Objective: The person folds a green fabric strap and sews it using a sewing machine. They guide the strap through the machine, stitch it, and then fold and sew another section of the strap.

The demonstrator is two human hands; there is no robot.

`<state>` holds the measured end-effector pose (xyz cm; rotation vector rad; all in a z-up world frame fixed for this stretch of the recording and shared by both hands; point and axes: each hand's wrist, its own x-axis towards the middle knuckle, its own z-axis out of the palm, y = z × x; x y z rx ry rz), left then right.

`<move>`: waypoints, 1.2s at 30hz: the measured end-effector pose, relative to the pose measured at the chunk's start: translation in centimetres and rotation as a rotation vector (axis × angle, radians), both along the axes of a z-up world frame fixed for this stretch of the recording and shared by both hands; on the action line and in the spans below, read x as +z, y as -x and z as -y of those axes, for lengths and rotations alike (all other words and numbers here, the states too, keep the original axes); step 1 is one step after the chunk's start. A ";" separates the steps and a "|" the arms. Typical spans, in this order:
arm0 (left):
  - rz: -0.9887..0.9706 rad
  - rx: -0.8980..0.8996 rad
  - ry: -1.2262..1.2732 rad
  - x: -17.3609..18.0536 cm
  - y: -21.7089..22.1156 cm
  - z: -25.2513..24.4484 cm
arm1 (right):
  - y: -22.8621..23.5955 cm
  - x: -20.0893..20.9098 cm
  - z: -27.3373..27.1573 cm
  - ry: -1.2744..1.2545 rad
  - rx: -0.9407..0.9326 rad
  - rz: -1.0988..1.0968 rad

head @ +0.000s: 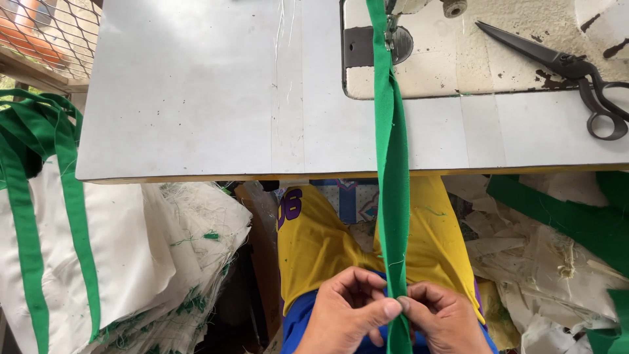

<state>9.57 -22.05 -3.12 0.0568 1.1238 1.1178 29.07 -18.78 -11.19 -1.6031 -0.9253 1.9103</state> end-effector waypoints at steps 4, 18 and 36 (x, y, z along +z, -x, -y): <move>-0.343 -0.107 0.101 1.0 -0.6 0.0 | 0.9 2.5 0.0 -0.045 -0.010 0.082; -1.290 -0.267 -0.628 -0.4 -0.5 2.3 | 4.2 9.1 -0.5 -1.193 0.222 0.406; -1.621 -0.358 -0.790 -0.5 -1.0 3.2 | 3.5 8.7 0.2 -1.089 0.317 0.462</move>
